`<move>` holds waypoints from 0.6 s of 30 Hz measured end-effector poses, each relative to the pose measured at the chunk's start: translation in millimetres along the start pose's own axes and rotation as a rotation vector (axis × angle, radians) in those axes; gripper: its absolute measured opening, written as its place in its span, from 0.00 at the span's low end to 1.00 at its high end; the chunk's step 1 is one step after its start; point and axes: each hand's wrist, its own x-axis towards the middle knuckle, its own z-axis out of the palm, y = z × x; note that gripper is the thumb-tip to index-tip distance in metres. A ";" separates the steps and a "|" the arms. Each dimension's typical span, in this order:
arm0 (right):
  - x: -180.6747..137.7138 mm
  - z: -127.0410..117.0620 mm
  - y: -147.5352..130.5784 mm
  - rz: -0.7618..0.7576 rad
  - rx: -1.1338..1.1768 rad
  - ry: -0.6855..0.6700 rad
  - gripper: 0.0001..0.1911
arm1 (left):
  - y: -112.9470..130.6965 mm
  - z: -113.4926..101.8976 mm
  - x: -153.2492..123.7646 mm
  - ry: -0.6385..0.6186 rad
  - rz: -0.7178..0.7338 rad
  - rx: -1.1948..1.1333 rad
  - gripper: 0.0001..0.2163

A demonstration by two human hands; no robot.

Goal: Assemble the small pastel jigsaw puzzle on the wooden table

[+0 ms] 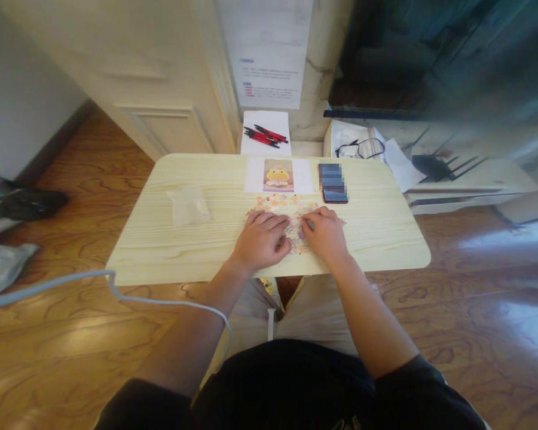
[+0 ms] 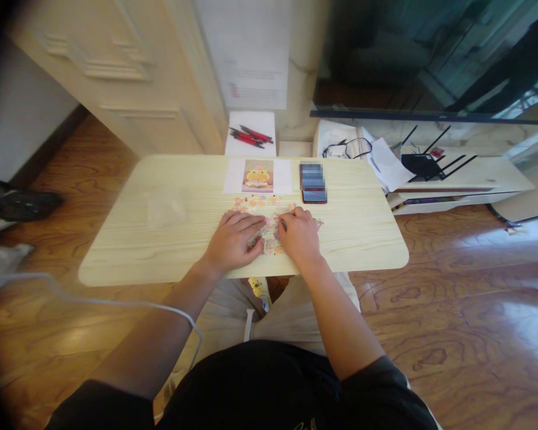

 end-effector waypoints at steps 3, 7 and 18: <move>0.4 0.0 -1.0 0.015 0.000 -0.014 0.12 | -1.2 1.1 -0.5 -0.011 0.027 -0.015 0.19; 1.7 -0.8 -1.4 0.022 0.021 -0.019 0.07 | -3.0 2.1 -1.6 -0.019 0.048 -0.013 0.17; 22.4 0.8 -0.5 -0.017 0.103 -0.110 0.08 | -1.7 1.3 -1.5 -0.021 0.040 -0.022 0.17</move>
